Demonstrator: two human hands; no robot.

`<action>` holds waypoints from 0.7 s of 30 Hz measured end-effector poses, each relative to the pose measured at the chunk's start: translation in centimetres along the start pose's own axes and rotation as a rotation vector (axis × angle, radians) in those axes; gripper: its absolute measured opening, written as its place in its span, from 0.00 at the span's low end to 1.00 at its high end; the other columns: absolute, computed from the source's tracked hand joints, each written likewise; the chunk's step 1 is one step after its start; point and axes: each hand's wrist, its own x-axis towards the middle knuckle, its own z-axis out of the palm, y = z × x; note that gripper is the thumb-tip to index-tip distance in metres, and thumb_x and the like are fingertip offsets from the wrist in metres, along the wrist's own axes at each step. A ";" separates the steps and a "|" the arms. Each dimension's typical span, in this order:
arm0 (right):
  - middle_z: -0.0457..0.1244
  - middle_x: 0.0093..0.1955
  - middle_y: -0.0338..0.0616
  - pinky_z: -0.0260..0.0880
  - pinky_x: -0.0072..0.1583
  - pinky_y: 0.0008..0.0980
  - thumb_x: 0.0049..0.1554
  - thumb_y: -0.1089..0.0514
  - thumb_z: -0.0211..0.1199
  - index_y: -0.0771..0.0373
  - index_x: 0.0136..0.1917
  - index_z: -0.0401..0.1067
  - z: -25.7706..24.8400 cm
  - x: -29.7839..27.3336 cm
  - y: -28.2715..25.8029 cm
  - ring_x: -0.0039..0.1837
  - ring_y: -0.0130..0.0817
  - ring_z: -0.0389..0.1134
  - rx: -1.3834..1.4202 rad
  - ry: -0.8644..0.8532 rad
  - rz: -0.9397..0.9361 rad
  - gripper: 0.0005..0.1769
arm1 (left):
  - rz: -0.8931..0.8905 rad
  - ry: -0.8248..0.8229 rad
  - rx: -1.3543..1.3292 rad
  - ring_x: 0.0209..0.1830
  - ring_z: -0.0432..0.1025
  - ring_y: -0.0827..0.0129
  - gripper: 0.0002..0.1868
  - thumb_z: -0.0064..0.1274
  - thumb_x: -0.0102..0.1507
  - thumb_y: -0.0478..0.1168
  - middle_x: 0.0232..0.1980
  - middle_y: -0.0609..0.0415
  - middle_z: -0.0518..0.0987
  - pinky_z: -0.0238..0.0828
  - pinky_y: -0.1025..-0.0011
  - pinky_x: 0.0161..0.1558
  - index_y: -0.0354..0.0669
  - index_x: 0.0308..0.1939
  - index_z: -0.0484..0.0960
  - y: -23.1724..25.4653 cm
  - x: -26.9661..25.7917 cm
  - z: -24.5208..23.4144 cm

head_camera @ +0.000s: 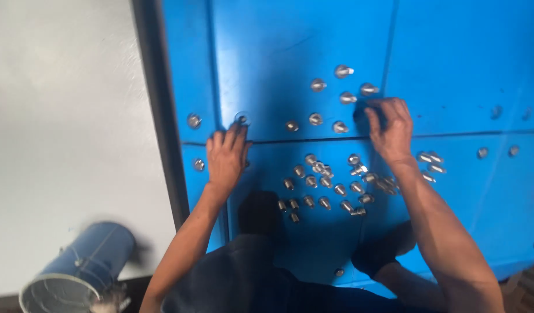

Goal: Screwing numerous bolts and washers into pre-drilled holes on a blue industrial panel.

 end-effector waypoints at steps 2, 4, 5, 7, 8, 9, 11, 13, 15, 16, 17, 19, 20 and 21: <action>0.67 0.55 0.50 0.69 0.61 0.45 0.63 0.63 0.69 0.64 0.55 0.77 -0.8 -3.0 2.4 0.59 0.51 0.68 -0.023 0.029 0.159 0.07 | 0.011 -0.046 0.016 0.50 0.68 0.54 0.22 0.57 0.65 0.43 0.63 0.51 0.76 0.62 0.57 0.50 0.41 0.62 0.79 0.2 0.3 -0.1; 0.67 0.53 0.49 0.68 0.59 0.45 0.64 0.61 0.69 0.62 0.54 0.78 -1.6 -5.1 3.5 0.58 0.50 0.67 -0.064 -0.087 0.255 0.05 | -0.019 -0.072 0.009 0.50 0.68 0.54 0.23 0.57 0.66 0.44 0.63 0.50 0.76 0.62 0.58 0.51 0.41 0.64 0.79 0.3 0.3 0.1; 0.67 0.53 0.49 0.68 0.59 0.45 0.64 0.61 0.69 0.62 0.54 0.78 -1.7 -5.7 3.2 0.58 0.50 0.67 -0.074 -0.082 0.275 0.05 | -0.001 -0.081 -0.002 0.50 0.68 0.54 0.23 0.57 0.66 0.44 0.63 0.50 0.76 0.62 0.58 0.51 0.41 0.64 0.79 0.4 0.4 0.4; 0.67 0.53 0.48 0.69 0.59 0.45 0.61 0.62 0.68 0.58 0.56 0.80 -1.3 -5.8 2.7 0.57 0.49 0.67 -0.064 -0.136 0.223 0.10 | -0.037 -0.068 -0.019 0.51 0.67 0.55 0.24 0.56 0.67 0.43 0.64 0.49 0.76 0.63 0.59 0.53 0.39 0.66 0.78 0.4 0.4 0.6; 0.67 0.53 0.48 0.69 0.59 0.45 0.61 0.62 0.68 0.58 0.56 0.80 -0.9 -5.2 2.1 0.57 0.49 0.67 -0.055 -0.135 0.226 0.10 | -0.036 -0.073 -0.010 0.51 0.67 0.55 0.24 0.56 0.67 0.43 0.64 0.49 0.76 0.63 0.59 0.53 0.39 0.66 0.78 0.4 0.3 0.8; 0.66 0.53 0.48 0.69 0.59 0.45 0.61 0.61 0.68 0.57 0.57 0.80 -0.5 -4.8 1.5 0.58 0.48 0.66 -0.038 -0.143 0.229 0.10 | -0.045 -0.055 -0.001 0.51 0.67 0.55 0.24 0.57 0.67 0.44 0.65 0.49 0.76 0.62 0.59 0.53 0.40 0.66 0.78 0.4 0.2 1.0; 0.65 0.53 0.47 0.68 0.59 0.44 0.61 0.60 0.68 0.56 0.58 0.80 0.5 -4.1 1.5 0.58 0.47 0.66 -0.007 -0.157 0.224 0.11 | -0.066 -0.038 0.019 0.50 0.67 0.55 0.23 0.57 0.67 0.44 0.65 0.49 0.76 0.62 0.59 0.53 0.41 0.66 0.78 0.7 0.0 1.8; 0.65 0.49 0.44 0.62 0.56 0.45 0.59 0.55 0.71 0.52 0.55 0.82 2.0 -5.0 1.5 0.55 0.44 0.65 -0.242 -0.170 0.138 0.10 | -0.098 -0.035 0.045 0.49 0.66 0.56 0.23 0.57 0.68 0.43 0.65 0.49 0.76 0.60 0.59 0.51 0.41 0.66 0.78 0.9 -1.0 1.9; 0.66 0.50 0.41 0.61 0.58 0.44 0.60 0.56 0.70 0.51 0.55 0.82 2.7 -5.2 2.5 0.56 0.41 0.65 -0.246 -0.147 0.103 0.10 | -0.091 -0.014 0.057 0.49 0.66 0.56 0.22 0.57 0.68 0.42 0.66 0.50 0.76 0.60 0.59 0.51 0.42 0.66 0.78 0.9 -0.1 2.4; 0.66 0.50 0.37 0.59 0.59 0.43 0.61 0.57 0.69 0.50 0.56 0.82 2.9 -5.6 2.8 0.57 0.38 0.65 -0.253 -0.147 0.062 0.09 | -0.104 -0.002 0.057 0.49 0.66 0.56 0.22 0.57 0.68 0.42 0.66 0.50 0.76 0.59 0.59 0.51 0.42 0.66 0.78 1.1 -0.2 2.3; 0.66 0.50 0.37 0.59 0.59 0.43 0.61 0.57 0.69 0.50 0.56 0.82 3.1 -5.6 2.7 0.57 0.38 0.65 -0.242 -0.155 0.060 0.09 | -0.113 -0.010 0.064 0.49 0.66 0.56 0.22 0.57 0.68 0.42 0.66 0.50 0.76 0.59 0.59 0.51 0.42 0.66 0.78 1.2 -0.8 2.2; 0.65 0.47 0.34 0.59 0.59 0.43 0.63 0.57 0.69 0.48 0.56 0.83 2.8 -5.8 2.4 0.55 0.37 0.64 -0.341 -0.161 0.078 0.08 | -0.119 0.028 0.044 0.50 0.66 0.56 0.21 0.57 0.69 0.40 0.67 0.52 0.76 0.58 0.58 0.53 0.44 0.66 0.79 1.3 -1.4 2.0; 0.65 0.47 0.34 0.59 0.59 0.43 0.63 0.57 0.69 0.48 0.56 0.83 2.7 -5.5 2.5 0.55 0.37 0.64 -0.351 -0.149 0.084 0.08 | -0.106 0.035 0.039 0.50 0.66 0.56 0.21 0.57 0.69 0.40 0.67 0.52 0.76 0.58 0.58 0.53 0.44 0.66 0.79 1.2 -1.1 2.4; 0.66 0.47 0.34 0.58 0.59 0.43 0.61 0.58 0.69 0.48 0.54 0.83 2.6 -5.2 2.6 0.55 0.36 0.64 -0.338 -0.120 0.062 0.08 | -0.112 0.056 0.014 0.51 0.66 0.56 0.20 0.56 0.68 0.40 0.67 0.52 0.77 0.58 0.58 0.53 0.45 0.65 0.79 1.1 -0.7 2.9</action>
